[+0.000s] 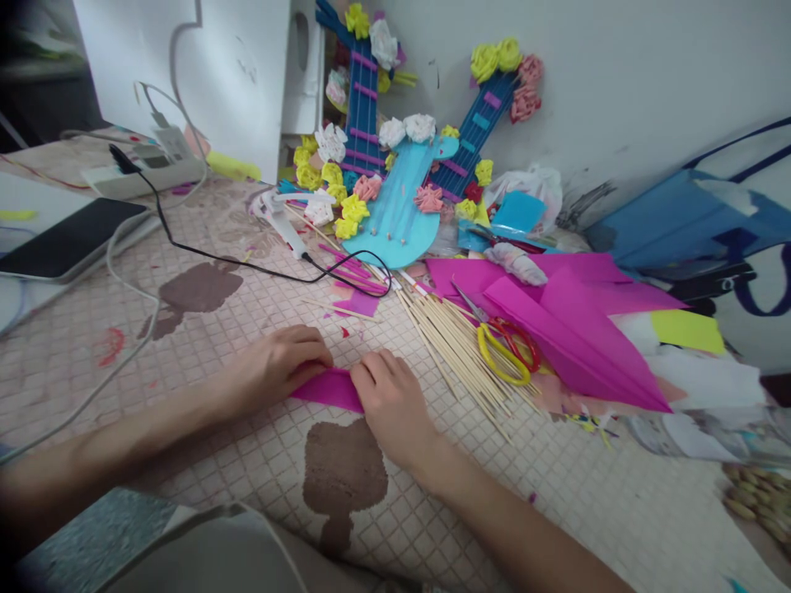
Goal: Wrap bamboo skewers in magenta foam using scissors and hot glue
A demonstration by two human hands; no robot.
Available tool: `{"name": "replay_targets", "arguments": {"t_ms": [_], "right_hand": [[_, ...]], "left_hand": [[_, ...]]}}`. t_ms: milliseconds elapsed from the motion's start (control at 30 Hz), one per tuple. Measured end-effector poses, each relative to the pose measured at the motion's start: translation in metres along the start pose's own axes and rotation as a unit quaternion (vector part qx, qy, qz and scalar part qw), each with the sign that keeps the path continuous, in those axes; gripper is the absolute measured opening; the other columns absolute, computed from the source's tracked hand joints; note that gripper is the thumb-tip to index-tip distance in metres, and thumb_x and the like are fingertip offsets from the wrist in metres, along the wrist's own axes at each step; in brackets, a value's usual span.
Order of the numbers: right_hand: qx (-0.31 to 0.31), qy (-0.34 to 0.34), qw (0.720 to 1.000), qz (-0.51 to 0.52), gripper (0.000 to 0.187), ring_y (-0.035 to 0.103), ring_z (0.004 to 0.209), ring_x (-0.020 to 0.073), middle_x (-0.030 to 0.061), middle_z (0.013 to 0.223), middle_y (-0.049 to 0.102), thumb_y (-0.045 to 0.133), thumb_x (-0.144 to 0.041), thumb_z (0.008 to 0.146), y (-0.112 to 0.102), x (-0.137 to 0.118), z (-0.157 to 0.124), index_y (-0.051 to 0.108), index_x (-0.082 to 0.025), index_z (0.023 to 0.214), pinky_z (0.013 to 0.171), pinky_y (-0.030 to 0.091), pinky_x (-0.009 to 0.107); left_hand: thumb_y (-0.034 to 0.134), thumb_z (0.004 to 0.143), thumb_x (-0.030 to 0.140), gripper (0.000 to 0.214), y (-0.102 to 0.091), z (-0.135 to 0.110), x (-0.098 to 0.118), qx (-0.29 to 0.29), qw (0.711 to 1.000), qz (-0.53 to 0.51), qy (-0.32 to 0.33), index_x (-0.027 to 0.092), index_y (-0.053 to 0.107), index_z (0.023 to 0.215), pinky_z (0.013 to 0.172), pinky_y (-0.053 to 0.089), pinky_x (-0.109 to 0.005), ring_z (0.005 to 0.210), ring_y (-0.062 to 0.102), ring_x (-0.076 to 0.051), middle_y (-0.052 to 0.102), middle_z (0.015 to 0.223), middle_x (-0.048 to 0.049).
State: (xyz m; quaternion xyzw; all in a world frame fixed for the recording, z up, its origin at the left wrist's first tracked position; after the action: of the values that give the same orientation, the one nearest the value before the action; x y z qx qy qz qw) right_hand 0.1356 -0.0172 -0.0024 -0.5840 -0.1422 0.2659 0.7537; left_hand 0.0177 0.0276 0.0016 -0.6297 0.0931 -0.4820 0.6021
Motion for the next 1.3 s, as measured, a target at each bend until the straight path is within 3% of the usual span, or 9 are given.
{"name": "replay_targets", "arguments": {"t_ms": [267,600,833,1300], "right_hand": [[0.028,-0.048,0.998,-0.013,0.026,0.047,0.081,0.0222,0.0099,0.085,0.06,0.042,-0.014,0.095,-0.004,-0.006,-0.003,0.067,-0.01,0.091,0.072,0.045,0.036],[0.014,-0.07,0.997,-0.041,0.032,0.05,0.093,0.0261,0.0173,0.103,0.062,0.037,-0.009,0.094,-0.008,-0.017,-0.017,0.062,-0.002,0.113,0.075,0.048,0.039],[-0.007,-0.051,0.998,-0.048,0.034,0.049,0.097,0.0279,0.0179,0.106,0.061,0.039,-0.006,0.092,-0.006,-0.018,-0.019,0.058,0.0,0.119,0.078,0.049,0.041],[0.0,-0.016,0.999,-0.048,0.039,0.047,0.106,0.0293,0.0181,0.117,0.057,0.034,-0.009,0.094,-0.003,-0.027,-0.034,0.055,-0.002,0.125,0.086,0.048,0.044]], "left_hand": [[0.05,0.089,0.01,0.016,0.0,-0.004,0.002,0.01,1.0,-0.011,-0.002,0.015,0.064,0.085,0.073,0.043,-0.029,0.08,0.055,-0.017,0.059,0.085,-0.0045],[0.048,0.087,0.005,0.022,0.001,-0.01,-0.008,0.033,0.997,-0.071,-0.004,0.016,0.067,0.091,0.077,0.044,-0.03,0.084,0.055,-0.017,0.059,0.089,-0.0048],[0.049,0.086,0.004,0.022,-0.001,-0.018,-0.009,0.035,0.999,-0.027,0.012,0.016,0.065,0.093,0.077,0.044,-0.033,0.083,0.054,-0.018,0.058,0.089,-0.0045],[0.045,0.087,0.003,0.028,-0.006,-0.038,0.013,0.028,0.995,0.066,0.074,0.016,0.061,0.105,0.082,0.045,-0.038,0.092,0.053,-0.021,0.059,0.102,-0.0079]]}}
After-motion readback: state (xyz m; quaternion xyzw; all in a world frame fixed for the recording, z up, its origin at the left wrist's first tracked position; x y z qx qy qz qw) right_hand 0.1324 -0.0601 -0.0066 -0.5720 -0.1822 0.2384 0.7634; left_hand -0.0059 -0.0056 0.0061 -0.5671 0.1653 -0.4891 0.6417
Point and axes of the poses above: each hand's wrist, its own z-axis towards the middle knuckle, its own y-axis out of the palm, x = y × z, the point moved 7 cm from there along z, towards the middle knuckle
